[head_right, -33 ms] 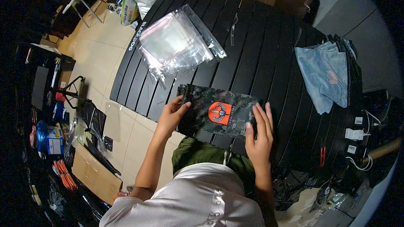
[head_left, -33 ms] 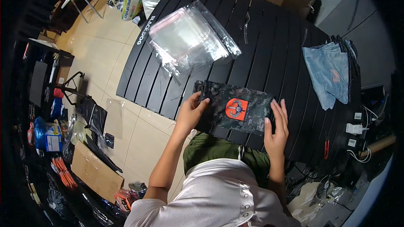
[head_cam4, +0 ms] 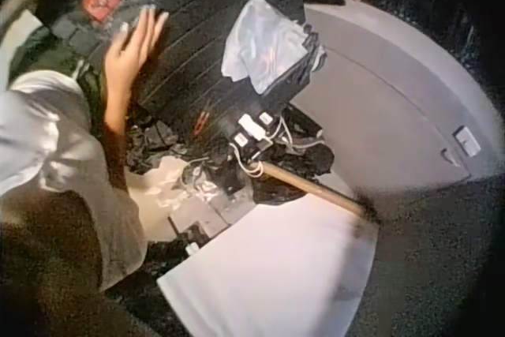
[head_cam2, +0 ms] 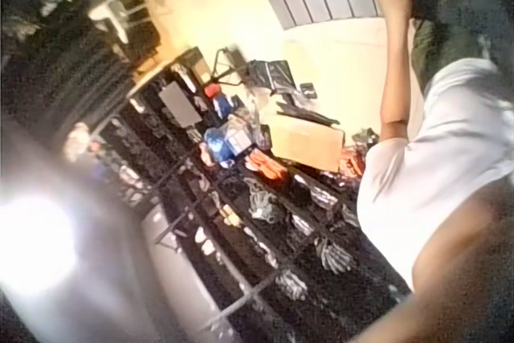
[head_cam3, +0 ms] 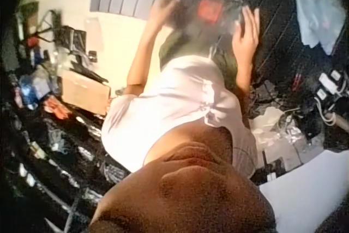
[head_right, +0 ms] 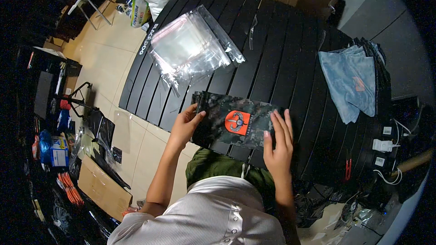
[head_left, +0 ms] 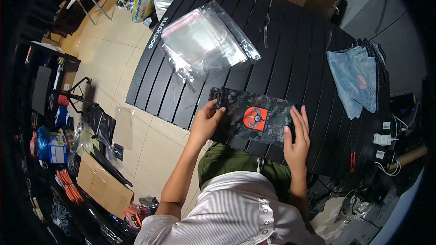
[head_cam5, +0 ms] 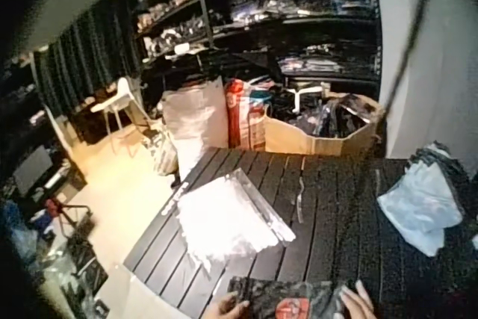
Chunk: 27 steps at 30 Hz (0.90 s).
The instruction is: Trimming loose threads from textile products using thread snips and folding them for packaging.
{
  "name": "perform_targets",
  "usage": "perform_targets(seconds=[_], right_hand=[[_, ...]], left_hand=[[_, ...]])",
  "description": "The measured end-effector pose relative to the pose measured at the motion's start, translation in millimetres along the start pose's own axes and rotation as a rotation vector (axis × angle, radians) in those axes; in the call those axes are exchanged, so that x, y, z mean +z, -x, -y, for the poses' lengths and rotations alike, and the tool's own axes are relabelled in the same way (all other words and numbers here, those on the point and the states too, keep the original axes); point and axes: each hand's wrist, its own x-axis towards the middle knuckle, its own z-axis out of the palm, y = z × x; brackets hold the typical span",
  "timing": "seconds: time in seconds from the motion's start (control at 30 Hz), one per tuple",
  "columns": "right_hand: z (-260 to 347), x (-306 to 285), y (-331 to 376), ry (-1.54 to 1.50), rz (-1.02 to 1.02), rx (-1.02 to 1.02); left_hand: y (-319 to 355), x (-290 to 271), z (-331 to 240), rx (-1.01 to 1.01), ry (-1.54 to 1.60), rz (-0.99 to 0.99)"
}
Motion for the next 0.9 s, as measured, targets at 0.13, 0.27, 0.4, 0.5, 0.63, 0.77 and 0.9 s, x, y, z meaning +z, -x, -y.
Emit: perform_targets(seconds=[0.13,0.27,0.4,0.5,0.63,0.77,0.9], right_hand=[[-6.4,11.7,-6.6,0.112,0.103,-0.054],[-13.8,19.0,-4.5,0.263,0.203,-0.006],[-8.8,22.1,-8.2,0.328,0.227,-0.012],[-5.3,29.4,-10.7,0.352,0.253,-0.051],[-18.5,34.4,-7.5,0.481,0.313,-0.084],[-22.0,23.7,-2.3,0.546,0.329,-0.024],[-24.3,4.1,10.9,0.581,0.366,0.036]], left_hand=[[6.2,-0.3,7.3,0.092,0.037,-0.085],[28.6,4.0,-27.0,0.001,-0.516,-0.15],[37.7,15.2,-30.9,0.384,-0.99,-0.322],[19.0,30.6,-12.3,0.721,-0.997,-0.248],[7.5,46.8,19.0,0.609,-1.277,-0.237],[0.8,38.6,18.9,0.626,-1.281,-0.175],[-12.7,32.1,11.1,0.708,-1.281,-0.035]])
